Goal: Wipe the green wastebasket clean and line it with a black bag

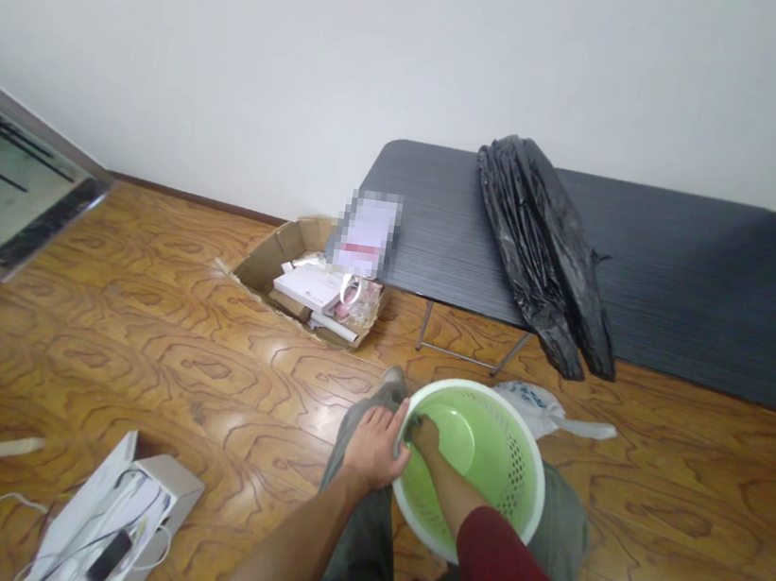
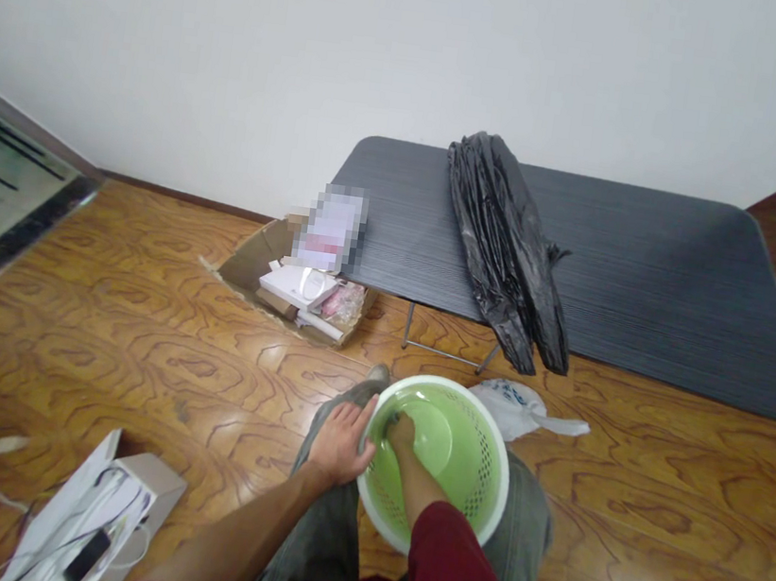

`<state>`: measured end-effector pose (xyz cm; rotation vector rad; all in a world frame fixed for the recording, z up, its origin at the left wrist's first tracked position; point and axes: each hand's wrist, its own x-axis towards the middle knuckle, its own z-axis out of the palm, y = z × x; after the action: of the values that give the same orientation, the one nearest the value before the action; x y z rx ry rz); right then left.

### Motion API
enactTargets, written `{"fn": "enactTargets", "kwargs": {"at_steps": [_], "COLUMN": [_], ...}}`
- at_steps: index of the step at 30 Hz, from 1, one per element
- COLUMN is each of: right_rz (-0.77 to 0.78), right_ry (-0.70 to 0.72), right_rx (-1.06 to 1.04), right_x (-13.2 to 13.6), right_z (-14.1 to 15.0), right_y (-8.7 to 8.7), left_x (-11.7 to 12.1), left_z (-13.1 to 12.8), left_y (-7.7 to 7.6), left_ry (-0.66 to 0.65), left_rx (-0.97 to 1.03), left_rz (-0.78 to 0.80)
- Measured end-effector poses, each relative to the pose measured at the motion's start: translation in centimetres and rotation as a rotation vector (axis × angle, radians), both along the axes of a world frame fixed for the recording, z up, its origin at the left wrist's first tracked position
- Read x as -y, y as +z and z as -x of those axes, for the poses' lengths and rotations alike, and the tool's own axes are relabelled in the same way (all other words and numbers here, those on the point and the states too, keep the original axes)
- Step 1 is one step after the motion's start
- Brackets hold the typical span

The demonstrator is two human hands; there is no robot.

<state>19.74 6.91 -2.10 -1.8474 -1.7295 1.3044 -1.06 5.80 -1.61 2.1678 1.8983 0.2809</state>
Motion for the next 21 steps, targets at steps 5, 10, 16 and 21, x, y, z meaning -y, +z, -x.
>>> {"fn": "enactTargets", "kwargs": {"at_steps": [5,10,16,21], "right_rz": [0.259,0.391,0.370,0.285], "right_ry": [-0.285,-0.391,-0.421,-0.433], "right_rx": [0.032,-0.055,-0.217,-0.350], "right_x": [1.0,0.1,0.5,0.2], "right_z": [-0.8,-0.9,-0.9,1.4], "right_y": [0.7,0.9,2.1,2.3], "left_x": [0.0,-0.1,-0.3,-0.3], "left_z": [0.0,-0.2,-0.3,-0.2], "left_y": [0.0,0.2,0.5,0.5], "left_ry": [0.015,0.022,0.018,0.021], "left_rx": [0.001,-0.007,-0.002,-0.007], "left_rz": [0.007,0.017,0.019,0.015]}}
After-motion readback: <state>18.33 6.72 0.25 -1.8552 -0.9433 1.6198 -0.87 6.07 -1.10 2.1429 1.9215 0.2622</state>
